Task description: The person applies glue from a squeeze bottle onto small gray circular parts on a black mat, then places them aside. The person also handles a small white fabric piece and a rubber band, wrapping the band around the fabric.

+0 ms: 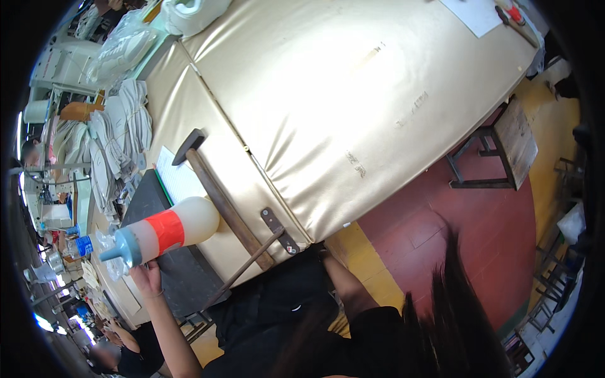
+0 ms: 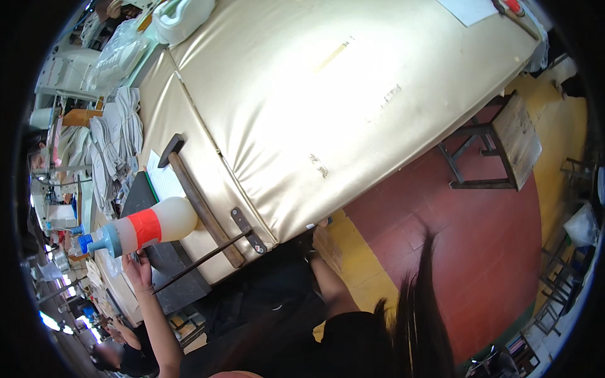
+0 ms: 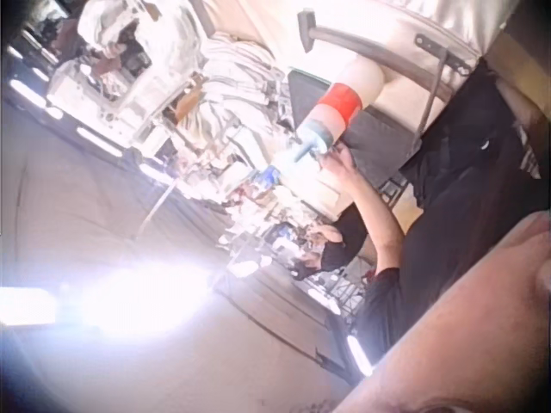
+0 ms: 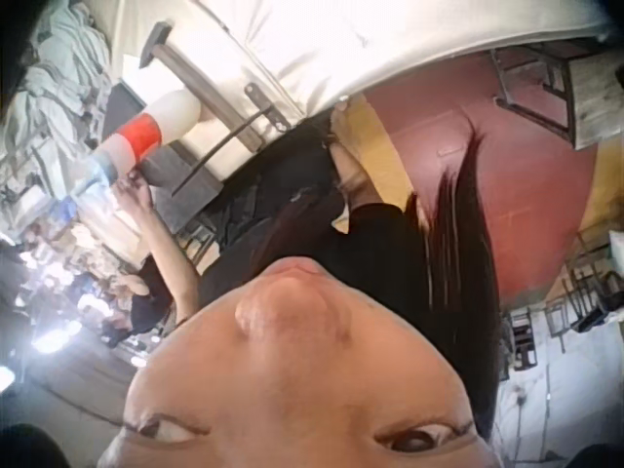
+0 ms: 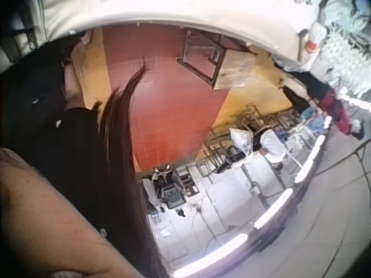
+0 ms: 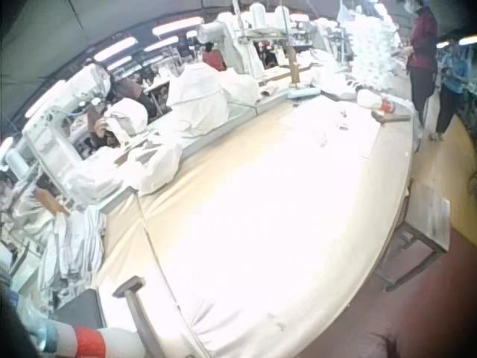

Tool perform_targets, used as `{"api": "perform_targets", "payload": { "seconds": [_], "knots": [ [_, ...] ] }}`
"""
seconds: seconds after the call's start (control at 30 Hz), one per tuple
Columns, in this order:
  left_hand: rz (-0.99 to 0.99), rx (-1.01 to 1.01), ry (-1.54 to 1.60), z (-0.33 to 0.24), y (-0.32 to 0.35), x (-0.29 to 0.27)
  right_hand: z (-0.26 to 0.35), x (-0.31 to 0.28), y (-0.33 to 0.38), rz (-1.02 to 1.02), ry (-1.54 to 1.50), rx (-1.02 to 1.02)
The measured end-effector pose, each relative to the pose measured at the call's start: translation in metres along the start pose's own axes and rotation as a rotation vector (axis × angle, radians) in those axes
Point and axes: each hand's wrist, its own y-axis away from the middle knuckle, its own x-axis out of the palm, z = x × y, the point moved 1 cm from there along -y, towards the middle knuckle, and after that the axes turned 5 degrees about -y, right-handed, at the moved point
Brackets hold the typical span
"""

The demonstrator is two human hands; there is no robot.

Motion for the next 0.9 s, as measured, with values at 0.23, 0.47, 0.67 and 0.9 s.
{"api": "perform_targets", "payload": {
  "seconds": [0.23,0.47,0.67,0.9],
  "knots": [
    [0.31,-0.089,0.097,0.006,-0.027,-0.044,-0.012,-0.043,0.065,0.117,-0.559,-0.053],
    [0.429,-0.295,0.175,-0.008,-0.007,-0.017,0.042,-0.142,0.143,0.115,-1.062,0.192],
    [0.492,-0.144,-0.175,-0.034,-0.022,-0.009,0.088,-0.173,0.176,0.211,-1.036,0.068],
    [0.501,0.265,-0.607,-0.019,-0.065,-0.026,0.192,-0.2,0.241,0.378,-0.899,-0.024]
  ]
}}
